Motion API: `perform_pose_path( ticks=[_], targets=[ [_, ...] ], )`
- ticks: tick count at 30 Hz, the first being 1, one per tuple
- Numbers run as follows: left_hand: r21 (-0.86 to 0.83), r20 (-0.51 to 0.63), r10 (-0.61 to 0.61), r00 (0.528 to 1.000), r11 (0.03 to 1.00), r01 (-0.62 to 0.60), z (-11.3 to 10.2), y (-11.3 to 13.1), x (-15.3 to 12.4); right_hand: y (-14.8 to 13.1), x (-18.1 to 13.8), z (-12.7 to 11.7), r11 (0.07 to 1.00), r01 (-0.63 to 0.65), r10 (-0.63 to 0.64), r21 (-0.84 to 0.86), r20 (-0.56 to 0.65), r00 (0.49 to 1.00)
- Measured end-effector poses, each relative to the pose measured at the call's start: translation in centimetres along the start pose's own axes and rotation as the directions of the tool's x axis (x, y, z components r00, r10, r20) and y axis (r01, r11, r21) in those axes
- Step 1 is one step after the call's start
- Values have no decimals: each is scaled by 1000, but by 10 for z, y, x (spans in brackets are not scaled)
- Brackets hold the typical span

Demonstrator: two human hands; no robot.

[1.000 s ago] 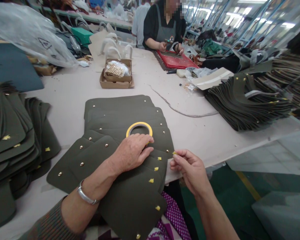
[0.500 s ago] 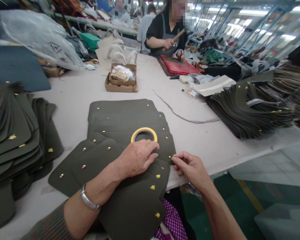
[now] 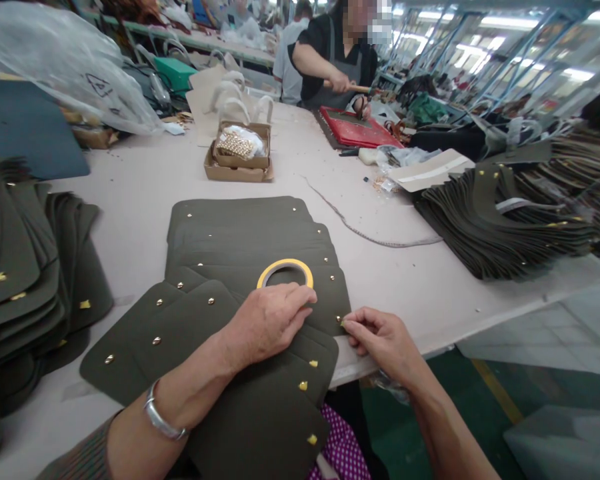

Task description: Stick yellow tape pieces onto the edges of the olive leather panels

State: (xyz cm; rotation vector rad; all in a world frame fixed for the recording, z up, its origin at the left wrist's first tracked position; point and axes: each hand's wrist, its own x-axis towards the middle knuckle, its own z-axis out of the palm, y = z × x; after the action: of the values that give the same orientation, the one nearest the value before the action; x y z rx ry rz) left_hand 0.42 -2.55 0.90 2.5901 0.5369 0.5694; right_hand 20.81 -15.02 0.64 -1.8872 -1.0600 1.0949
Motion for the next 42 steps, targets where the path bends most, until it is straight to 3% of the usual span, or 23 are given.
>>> perform_pose_path(
  ticks=[3, 8, 11, 19, 21, 23, 26, 28, 30, 33, 38, 42],
  targets=[
    [49, 55, -44, 998, 998, 41, 3, -3, 1, -2, 2, 2, 992, 45, -44, -117, 10, 999],
    [77, 79, -60, 995, 996, 54, 5, -4, 1, -13, 5, 7, 924, 215, -229, -315, -6, 973],
    [83, 76, -64, 995, 995, 57, 6, -4, 0, -17, 7, 9, 903, 219, -254, -371, -47, 966],
    [90, 84, -62, 995, 994, 55, 5, -4, -1, -7, 12, 12, 972, 80, -101, -222, -86, 991],
    [86, 75, -54, 996, 995, 48, 3, -3, -1, -4, 10, 7, 973, 108, -132, -206, -108, 985],
    [77, 65, -40, 997, 996, 35, 2, -2, -1, -3, 6, 1, 911, 241, -294, -336, -116, 949],
    [71, 37, -24, 999, 997, 22, 1, -2, -2, -4, 0, -5, 649, 475, -552, -595, 62, 832],
    [68, 9, -19, 1000, 998, 18, 1, -2, -2, -5, -1, -5, 512, 555, -581, -655, 211, 786],
    [59, -24, -9, 1000, 998, 10, 2, -3, -3, -6, 0, -1, 457, 570, -565, -683, 272, 779],
    [48, -77, 4, 997, 999, 0, 2, -4, -3, -8, 7, 5, 488, 518, -525, -703, 238, 817],
    [11, -187, 19, 982, 1000, -17, -1, -6, -2, -9, 13, 11, 656, 301, -361, -692, 62, 930],
    [-64, -265, 26, 964, 997, -44, -7, -4, 1, -8, 5, 11, 726, 275, -361, -630, -9, 933]
  ],
)
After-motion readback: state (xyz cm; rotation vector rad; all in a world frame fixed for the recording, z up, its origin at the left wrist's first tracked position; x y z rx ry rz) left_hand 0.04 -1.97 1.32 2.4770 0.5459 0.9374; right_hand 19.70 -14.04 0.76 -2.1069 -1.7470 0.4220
